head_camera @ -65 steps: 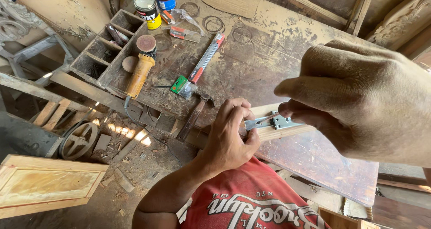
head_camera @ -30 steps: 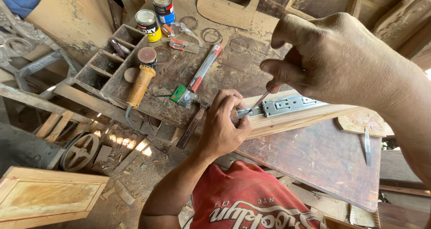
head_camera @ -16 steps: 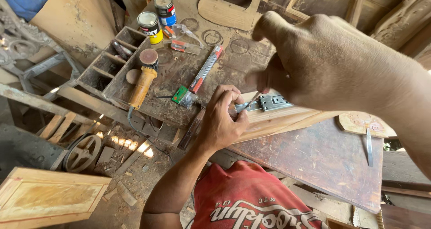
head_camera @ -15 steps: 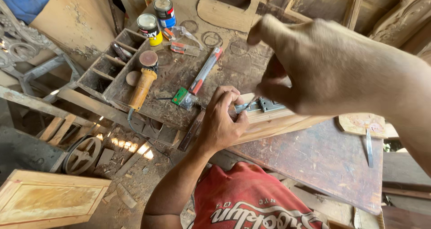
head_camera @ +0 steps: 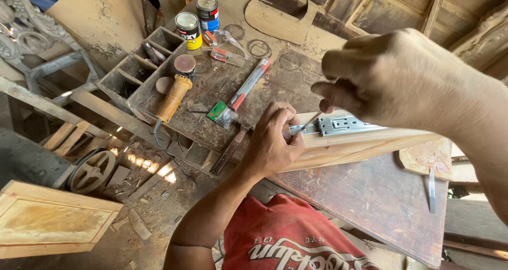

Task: The person installs metal drawer slides onto a wooden drawer box. They position the slide, align it with pre-drilled holes, and secure it using a screwdriver. The person repeats the process for the opposite side and tests the slide movement.

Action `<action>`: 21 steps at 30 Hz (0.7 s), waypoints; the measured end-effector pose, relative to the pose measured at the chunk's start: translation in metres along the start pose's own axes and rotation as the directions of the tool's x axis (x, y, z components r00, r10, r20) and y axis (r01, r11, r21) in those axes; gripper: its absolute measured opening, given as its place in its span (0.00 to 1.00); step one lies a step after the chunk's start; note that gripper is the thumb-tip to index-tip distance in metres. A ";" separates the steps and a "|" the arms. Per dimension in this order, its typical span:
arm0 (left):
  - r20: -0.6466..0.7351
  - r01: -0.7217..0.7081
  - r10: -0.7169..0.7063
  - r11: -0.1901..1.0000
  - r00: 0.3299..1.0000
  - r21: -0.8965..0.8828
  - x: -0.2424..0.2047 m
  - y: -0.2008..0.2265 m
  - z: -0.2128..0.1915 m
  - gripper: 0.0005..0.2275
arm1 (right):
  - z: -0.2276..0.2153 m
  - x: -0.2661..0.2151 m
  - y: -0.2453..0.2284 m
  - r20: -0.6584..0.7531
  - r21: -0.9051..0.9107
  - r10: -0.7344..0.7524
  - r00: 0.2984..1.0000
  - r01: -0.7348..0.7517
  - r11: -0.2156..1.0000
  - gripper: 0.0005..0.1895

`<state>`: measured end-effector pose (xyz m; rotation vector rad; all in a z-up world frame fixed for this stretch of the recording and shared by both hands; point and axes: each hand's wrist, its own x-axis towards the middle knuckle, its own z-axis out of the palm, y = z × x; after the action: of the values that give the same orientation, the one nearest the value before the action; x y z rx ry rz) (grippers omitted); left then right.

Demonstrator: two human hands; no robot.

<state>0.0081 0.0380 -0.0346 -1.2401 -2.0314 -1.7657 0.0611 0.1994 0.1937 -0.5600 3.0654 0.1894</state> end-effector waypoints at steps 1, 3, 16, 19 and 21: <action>0.006 0.012 -0.012 1.000 1.000 -0.005 0.000 0.001 0.000 0.10 | 0.002 -0.001 0.003 0.025 -0.082 0.063 0.998 -0.061 0.995 0.14; 0.021 0.033 -0.033 0.999 0.999 -0.015 0.001 0.001 0.000 0.10 | 0.004 -0.006 0.008 -0.082 -0.015 -0.115 0.990 0.114 0.993 0.13; 0.013 -0.003 0.003 1.000 1.000 -0.006 0.004 0.005 0.001 0.11 | -0.004 -0.009 0.010 -0.190 0.148 -0.389 0.902 0.418 0.896 0.18; 0.004 -0.001 0.001 1.000 1.000 0.001 -0.002 0.006 0.002 0.10 | -0.006 -0.006 0.004 -0.010 -0.042 -0.160 0.987 0.160 0.986 0.16; 0.021 -0.011 0.011 1.000 1.000 0.015 -0.003 0.005 0.002 0.10 | -0.007 -0.006 0.001 -0.041 -0.027 -0.068 0.997 0.067 0.997 0.18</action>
<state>0.0145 0.0379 -0.0333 -1.2679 -2.0410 -1.7364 0.0663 0.2016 0.2009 -0.6762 3.0825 0.2180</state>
